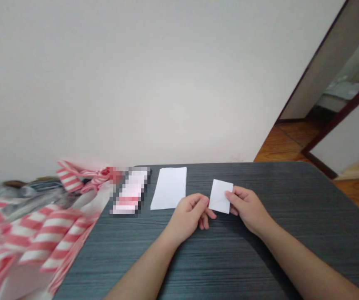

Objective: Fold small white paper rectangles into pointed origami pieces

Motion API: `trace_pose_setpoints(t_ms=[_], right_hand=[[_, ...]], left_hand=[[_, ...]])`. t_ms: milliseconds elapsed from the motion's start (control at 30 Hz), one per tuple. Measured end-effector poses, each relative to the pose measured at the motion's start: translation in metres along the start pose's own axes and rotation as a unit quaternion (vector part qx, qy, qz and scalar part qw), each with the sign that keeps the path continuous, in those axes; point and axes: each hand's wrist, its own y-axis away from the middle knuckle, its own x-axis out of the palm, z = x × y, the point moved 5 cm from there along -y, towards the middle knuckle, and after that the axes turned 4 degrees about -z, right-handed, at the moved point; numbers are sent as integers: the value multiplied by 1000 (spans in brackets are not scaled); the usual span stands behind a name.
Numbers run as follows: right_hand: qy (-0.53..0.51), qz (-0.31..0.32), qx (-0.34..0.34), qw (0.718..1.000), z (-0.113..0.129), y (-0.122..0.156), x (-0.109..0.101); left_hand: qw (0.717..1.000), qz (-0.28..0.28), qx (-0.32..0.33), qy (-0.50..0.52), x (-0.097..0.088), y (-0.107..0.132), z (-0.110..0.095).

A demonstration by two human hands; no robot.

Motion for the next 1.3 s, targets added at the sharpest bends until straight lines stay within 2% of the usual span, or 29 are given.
trace_pose_setpoints(t_ms=[267, 467, 767, 967, 1300], right_hand=[[-23, -8, 12, 1000, -1, 0, 4], [-5, 44, 24, 999, -2, 3, 10], [71, 136, -24, 988, 12, 9, 22], [73, 128, -26, 989, 7, 7, 22], [73, 174, -40, 981, 12, 8, 25]], left_hand=[[998, 5, 3, -67, 1, 4, -4], [998, 9, 2, -66, 1, 3, -4], [995, 44, -4, -92, 8, 6, -6], [993, 31, -10, -110, 6, 6, -4], [995, 33, 17, -97, 4, 2, -1]])
